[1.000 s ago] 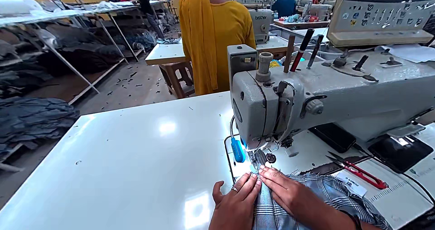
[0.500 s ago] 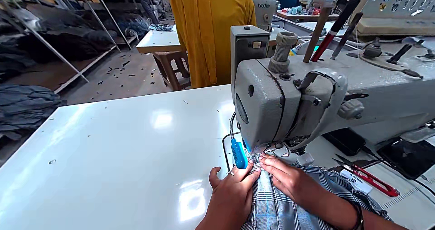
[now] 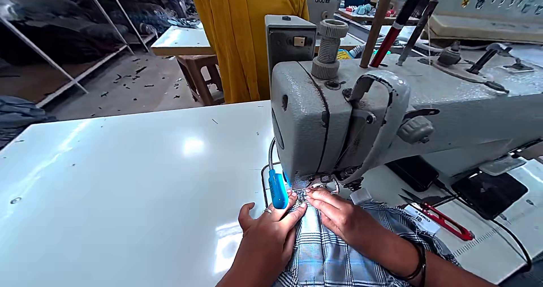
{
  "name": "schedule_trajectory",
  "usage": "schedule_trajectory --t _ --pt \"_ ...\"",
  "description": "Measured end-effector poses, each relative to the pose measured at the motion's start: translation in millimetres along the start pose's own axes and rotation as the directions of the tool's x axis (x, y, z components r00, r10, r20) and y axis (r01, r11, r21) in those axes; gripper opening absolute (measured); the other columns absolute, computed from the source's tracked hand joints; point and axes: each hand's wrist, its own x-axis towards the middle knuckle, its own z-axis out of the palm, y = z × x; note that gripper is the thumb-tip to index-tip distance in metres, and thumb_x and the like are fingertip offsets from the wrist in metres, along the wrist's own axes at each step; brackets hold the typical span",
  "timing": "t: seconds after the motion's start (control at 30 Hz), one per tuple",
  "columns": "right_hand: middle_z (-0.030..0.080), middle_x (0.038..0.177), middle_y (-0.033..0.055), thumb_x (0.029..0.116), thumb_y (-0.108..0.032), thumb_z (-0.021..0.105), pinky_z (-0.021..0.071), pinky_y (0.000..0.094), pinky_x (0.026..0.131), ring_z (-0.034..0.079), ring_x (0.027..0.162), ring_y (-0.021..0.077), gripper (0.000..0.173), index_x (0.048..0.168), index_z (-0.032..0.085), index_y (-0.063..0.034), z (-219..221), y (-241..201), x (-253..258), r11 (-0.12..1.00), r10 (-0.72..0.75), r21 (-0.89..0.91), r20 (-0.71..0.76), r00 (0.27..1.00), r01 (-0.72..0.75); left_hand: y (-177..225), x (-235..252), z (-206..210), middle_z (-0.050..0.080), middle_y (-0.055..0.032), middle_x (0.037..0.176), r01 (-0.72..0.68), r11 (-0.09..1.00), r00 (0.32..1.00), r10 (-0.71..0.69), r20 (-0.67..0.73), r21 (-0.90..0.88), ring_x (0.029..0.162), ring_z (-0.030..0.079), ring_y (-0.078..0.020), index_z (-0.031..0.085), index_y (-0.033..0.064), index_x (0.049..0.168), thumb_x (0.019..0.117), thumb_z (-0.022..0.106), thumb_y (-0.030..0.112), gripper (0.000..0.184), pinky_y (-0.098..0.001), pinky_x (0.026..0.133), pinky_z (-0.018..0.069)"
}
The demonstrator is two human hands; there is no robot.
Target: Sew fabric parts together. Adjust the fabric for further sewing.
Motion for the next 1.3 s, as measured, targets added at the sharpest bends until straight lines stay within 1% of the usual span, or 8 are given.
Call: schedule_trajectory --t 0.2,0.37,0.47,0.67,0.8,0.9,1.03,1.3 --pt "0.075 0.117 0.0116 0.0951 -0.002 0.054 0.0544 0.0237 0.095 0.071 0.112 0.0184 0.028 0.115 0.073 0.0007 0.2 -1.5 0.6 1.000 0.024 -0.006 0.004 1.000 -0.024 -3.5 -2.5 2.5 0.074 -0.0059 0.124 -0.054 0.997 0.998 0.055 -0.030 0.054 0.114 0.070 -0.0255 0.079 0.0275 0.113 0.0887 0.044 0.015 0.044 -0.0671 0.089 0.0376" --pt "0.075 0.115 0.0120 0.0950 -0.003 0.054 0.0542 0.0231 0.094 0.071 0.111 0.0181 0.029 0.116 0.073 0.0006 1.6 0.3 -0.1 1.000 0.019 -0.005 0.011 1.000 -0.019 -4.2 -3.0 3.2 0.074 -0.0065 0.123 -0.053 0.996 0.998 0.055 -0.028 0.070 0.114 0.070 -0.0274 0.079 0.0286 0.112 0.0893 0.044 0.016 0.044 -0.0669 0.088 0.0367" --pt "0.075 0.112 0.0118 0.0947 -0.003 0.055 0.0560 0.0229 0.090 0.073 0.105 0.0180 0.028 0.115 0.074 0.0003 4.0 0.9 1.3 0.999 0.025 -0.025 -0.005 1.000 -0.025 -4.6 -1.1 3.0 0.073 -0.0060 0.124 -0.037 0.996 0.999 0.039 -0.023 0.081 0.114 0.070 -0.0277 0.079 0.0293 0.113 0.0892 0.044 0.016 0.044 -0.0675 0.088 0.0371" --pt "0.075 0.114 0.0109 0.0943 -0.004 0.055 0.0556 0.0218 0.089 0.072 0.105 0.0165 0.026 0.112 0.075 -0.0008 5.5 1.9 1.7 1.000 0.020 -0.022 -0.023 1.000 -0.020 -5.9 -0.5 1.7 0.074 -0.0066 0.123 -0.051 0.996 0.999 0.052 -0.015 0.070 0.111 0.070 -0.0277 0.079 0.0279 0.111 0.0895 0.044 0.017 0.043 -0.0679 0.090 0.0360" --pt "0.075 0.113 0.0106 0.0947 -0.005 0.056 0.0548 0.0214 0.091 0.072 0.107 0.0159 0.026 0.111 0.075 -0.0013 4.9 1.4 0.8 0.999 0.020 -0.034 -0.014 1.000 -0.020 -6.4 -1.8 1.3 0.077 0.0004 0.112 -0.164 0.981 0.980 0.174 -0.098 0.102 0.105 0.070 -0.0188 0.080 0.0243 0.100 0.0896 0.048 0.009 0.037 -0.0539 0.093 0.0362" --pt "0.074 0.113 0.0106 0.0946 -0.005 0.055 0.0559 0.0221 0.088 0.072 0.105 0.0161 0.025 0.111 0.075 -0.0019 6.2 1.8 1.0 0.999 0.021 -0.032 -0.012 1.000 -0.021 -7.6 -2.1 0.2 0.078 0.0036 0.110 -0.192 0.974 0.974 0.204 -0.102 0.116 0.099 0.071 -0.0137 0.080 0.0230 0.097 0.0884 0.049 0.005 0.038 -0.0466 0.093 0.0364" --pt "0.075 0.111 0.0113 0.0943 -0.005 0.055 0.0575 0.0242 0.085 0.073 0.101 0.0180 0.025 0.110 0.075 -0.0008 6.2 2.7 3.2 0.999 0.032 -0.031 -0.007 0.999 -0.032 -9.3 -1.1 1.2 0.078 0.0032 0.105 -0.179 0.971 0.975 0.197 -0.102 0.156 0.096 0.071 -0.0146 0.081 0.0244 0.098 0.0873 0.049 0.005 0.039 -0.0471 0.091 0.0375" --pt "0.074 0.114 0.0122 0.0949 -0.005 0.056 0.0571 0.0256 0.089 0.072 0.105 0.0182 0.024 0.109 0.075 0.0007 5.6 6.0 3.6 1.000 0.015 0.020 0.000 1.000 -0.015 -12.1 1.5 0.8 0.078 0.0028 0.103 -0.198 0.973 0.974 0.209 -0.089 0.119 0.098 0.073 -0.0157 0.080 0.0238 0.094 0.0852 0.050 0.004 0.037 -0.0510 0.090 0.0410"
